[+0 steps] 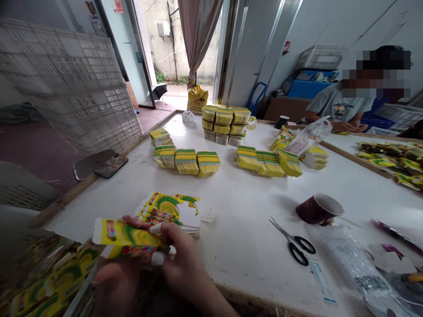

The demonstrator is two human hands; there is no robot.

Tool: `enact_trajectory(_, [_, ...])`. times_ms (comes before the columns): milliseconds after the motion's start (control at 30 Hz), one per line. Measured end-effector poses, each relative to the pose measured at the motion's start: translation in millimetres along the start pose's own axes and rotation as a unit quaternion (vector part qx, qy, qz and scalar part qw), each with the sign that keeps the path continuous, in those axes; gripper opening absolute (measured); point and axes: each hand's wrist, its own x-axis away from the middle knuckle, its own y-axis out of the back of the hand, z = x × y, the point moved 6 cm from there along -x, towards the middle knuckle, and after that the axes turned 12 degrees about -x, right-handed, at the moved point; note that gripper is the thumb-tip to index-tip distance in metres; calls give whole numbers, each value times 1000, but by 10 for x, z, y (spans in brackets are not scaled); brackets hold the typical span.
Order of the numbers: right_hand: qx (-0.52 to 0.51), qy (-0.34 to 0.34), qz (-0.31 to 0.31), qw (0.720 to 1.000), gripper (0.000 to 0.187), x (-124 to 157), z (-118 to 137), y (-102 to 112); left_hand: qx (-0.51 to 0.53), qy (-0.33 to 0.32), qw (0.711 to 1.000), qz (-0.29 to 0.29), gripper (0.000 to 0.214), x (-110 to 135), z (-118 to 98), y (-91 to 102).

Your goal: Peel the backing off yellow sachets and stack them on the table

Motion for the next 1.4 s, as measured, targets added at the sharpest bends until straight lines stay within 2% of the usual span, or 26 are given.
enact_trajectory(100, [34,50,-14,998,5,-59,128,171,-34,9,999,0,31,14,115,115])
enact_trajectory(167, [68,94,-13,993,8,-73,239,266,-51,7,999,5,18,18,83,141])
enact_trajectory(200, [88,123,-10,988,11,-72,304,306,-55,4,998,29,22,19,34,121])
enact_trajectory(267, [161,190,2,969,21,-49,452,355,-65,1,994,93,42,24,-94,68])
enact_trajectory(367, [322,276,26,905,30,23,653,325,-90,-12,984,151,75,18,-301,83])
enact_trajectory(433, [388,289,70,872,27,75,702,231,-191,-43,957,214,84,27,-379,83])
enact_trajectory(467, [398,287,102,866,24,105,696,168,-265,-61,928,256,87,47,-377,65])
enact_trajectory(533, [381,274,134,873,19,162,644,68,-407,-96,856,304,81,100,-310,36])
enact_trajectory(567, [354,265,112,890,21,176,610,60,-453,-110,834,296,75,121,-273,33])
enact_trajectory(633, [257,221,6,941,49,178,502,140,-499,-138,821,242,65,171,-217,23])
enact_trajectory(700, [110,122,-95,982,72,168,300,251,-514,-163,818,201,64,248,-167,-16])
enact_trajectory(733, [30,56,-112,992,75,158,181,266,-518,-176,814,197,63,288,-145,-48])
enact_trajectory(800, [-110,-71,-77,988,69,138,13,202,-519,-203,804,206,59,346,-126,-112])
enact_trajectory(867, [-180,-148,7,973,64,125,-1,103,-516,-232,794,224,57,372,-139,-162])
enact_trajectory(933, [-188,-163,89,964,67,107,79,59,-501,-255,788,249,60,386,-162,-202])
enact_trajectory(1000, [-184,-149,128,963,70,81,134,82,-477,-264,796,263,68,402,-178,-230])
enact_trajectory(1133, [-226,-138,132,955,75,45,32,123,-439,-263,816,269,80,434,-170,-282])
enact_trajectory(1233, [-243,-160,104,951,72,51,-75,107,-444,-296,798,280,79,426,-178,-328])
enact_trajectory(1333, [-158,-168,72,970,59,45,-57,119,-464,-321,774,288,74,387,-185,-351])
enact_trajectory(1400, [-145,-163,74,973,61,36,-15,110,-464,-307,780,286,67,361,-174,-347])
